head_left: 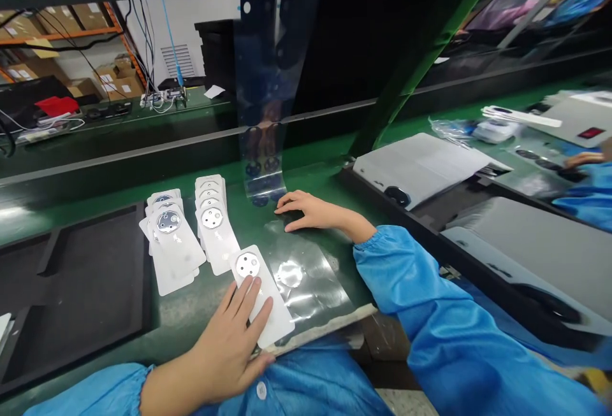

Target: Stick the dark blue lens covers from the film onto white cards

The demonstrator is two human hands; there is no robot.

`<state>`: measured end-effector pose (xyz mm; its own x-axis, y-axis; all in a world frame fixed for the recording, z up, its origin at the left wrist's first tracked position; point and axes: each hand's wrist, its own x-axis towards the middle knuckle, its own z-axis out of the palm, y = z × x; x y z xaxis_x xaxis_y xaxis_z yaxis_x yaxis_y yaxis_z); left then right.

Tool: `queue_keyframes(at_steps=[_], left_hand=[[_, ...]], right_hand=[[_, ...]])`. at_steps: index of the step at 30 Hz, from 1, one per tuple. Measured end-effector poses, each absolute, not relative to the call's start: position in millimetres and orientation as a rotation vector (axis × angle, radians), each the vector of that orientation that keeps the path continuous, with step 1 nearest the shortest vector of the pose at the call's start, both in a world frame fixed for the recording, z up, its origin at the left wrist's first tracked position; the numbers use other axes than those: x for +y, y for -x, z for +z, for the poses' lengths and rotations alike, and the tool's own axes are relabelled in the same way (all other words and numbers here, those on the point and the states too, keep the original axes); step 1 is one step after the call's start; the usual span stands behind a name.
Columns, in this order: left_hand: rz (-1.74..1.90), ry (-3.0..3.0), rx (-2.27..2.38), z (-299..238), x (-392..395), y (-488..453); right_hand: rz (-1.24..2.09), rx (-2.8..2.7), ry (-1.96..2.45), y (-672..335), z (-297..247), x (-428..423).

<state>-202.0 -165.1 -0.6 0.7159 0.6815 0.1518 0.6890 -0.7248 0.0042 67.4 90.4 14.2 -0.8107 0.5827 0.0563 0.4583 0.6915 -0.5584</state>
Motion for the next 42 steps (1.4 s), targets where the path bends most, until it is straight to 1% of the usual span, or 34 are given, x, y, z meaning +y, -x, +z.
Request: queue_keyframes(at_steps=[5,8,12,18,21,26,31,35,37,42], left_hand=[[-0.174,3.007,-1.191,-0.2,-161.2,207.2],[-0.181,3.059,-1.221,0.7,-160.2,207.4],[-0.222,3.082,-1.279,2.1,-160.0,207.0],[-0.252,3.102,-1.329,3.8,-159.3,206.5],[-0.267,3.116,-1.331,4.0,-158.8,206.3],[-0.262,3.132,-1.327,4.0,-158.3,206.3],[-0.245,3.136,-1.325,3.8,-158.0,206.2],[-0.231,3.135,-1.268,4.2,-157.7,205.2],[-0.222,3.132,-1.229,4.4,-157.7,204.4],[-0.226,3.071,-1.182,3.3,-161.4,202.9]], right_hand=[[0.808,-2.591,0.724,-60.3,-0.1,89.3],[0.814,-2.638,0.767,-70.2,-4.5,90.9],[0.534,-2.579,0.87,-74.7,-14.1,95.0],[0.073,-2.539,0.835,-61.8,-16.1,88.8],[-0.035,-2.557,0.812,-56.4,-12.0,82.3],[0.236,-2.519,1.019,-45.7,-3.6,70.4],[0.659,-2.44,1.223,-46.2,24.0,59.1],[1.152,-2.429,1.178,-63.9,52.0,57.2],[1.327,-2.31,1.085,-71.6,61.9,56.8],[1.401,-1.714,0.916,-49.7,63.0,33.4]])
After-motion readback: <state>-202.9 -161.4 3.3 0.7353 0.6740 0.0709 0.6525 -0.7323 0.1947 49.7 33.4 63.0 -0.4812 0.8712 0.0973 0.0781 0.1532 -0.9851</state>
